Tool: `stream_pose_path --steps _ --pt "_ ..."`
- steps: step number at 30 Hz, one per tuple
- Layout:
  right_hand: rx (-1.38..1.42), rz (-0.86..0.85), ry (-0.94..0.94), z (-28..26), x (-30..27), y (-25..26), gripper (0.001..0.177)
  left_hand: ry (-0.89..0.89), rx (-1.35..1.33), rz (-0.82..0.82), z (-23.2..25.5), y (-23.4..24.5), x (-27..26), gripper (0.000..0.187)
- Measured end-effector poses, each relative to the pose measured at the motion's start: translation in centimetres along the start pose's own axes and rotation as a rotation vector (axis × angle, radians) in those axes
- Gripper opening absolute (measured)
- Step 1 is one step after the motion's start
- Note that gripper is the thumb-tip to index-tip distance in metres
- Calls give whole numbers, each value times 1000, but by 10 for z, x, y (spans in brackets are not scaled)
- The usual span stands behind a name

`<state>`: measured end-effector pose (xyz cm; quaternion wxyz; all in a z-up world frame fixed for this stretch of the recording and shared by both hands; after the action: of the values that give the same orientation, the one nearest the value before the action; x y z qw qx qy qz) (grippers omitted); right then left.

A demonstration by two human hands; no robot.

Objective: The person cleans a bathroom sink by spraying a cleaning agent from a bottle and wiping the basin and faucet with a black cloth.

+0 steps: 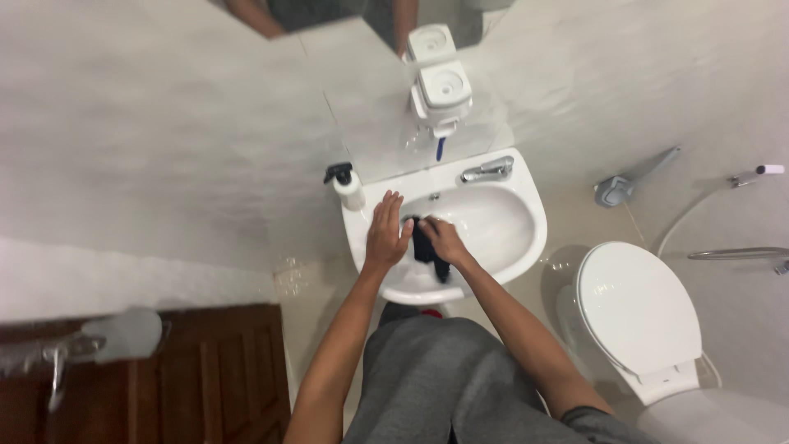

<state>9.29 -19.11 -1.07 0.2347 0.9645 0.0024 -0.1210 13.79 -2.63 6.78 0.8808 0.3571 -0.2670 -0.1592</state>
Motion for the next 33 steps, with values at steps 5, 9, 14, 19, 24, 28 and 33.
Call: stream_pose_path --steps 5,9,14,19,24,28,33 --pt "-191 649 336 -64 6 26 29 -87 -158 92 -10 9 17 54" --pt "-581 452 495 -67 39 9 49 -97 -159 45 -15 1 23 54" --pt "-659 526 296 -39 60 23 53 -82 -198 -79 -23 -7 28 54" --pt "-561 832 177 -27 49 37 52 -99 -272 -140 -24 -19 40 54" --pt "-364 573 333 -33 28 8 50 -120 -340 -164 -23 -30 58 54" --pt "-128 840 -138 12 18 2 30 -147 -358 -175 -23 -34 68 53" --pt "75 1072 -184 50 17 31 32 -158 -375 -189 -23 -40 75 53"
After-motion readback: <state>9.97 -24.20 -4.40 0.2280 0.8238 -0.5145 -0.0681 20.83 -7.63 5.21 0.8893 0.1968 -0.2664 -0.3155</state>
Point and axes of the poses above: each hand's wrist, its own x-axis towards the middle knuckle, its own y-axis out of the back of the hand, z = x × y, the point moved 4 cm from there along x, towards the middle knuckle, and after that the axes turned 1 degree about -z, right-handed, at the moved point
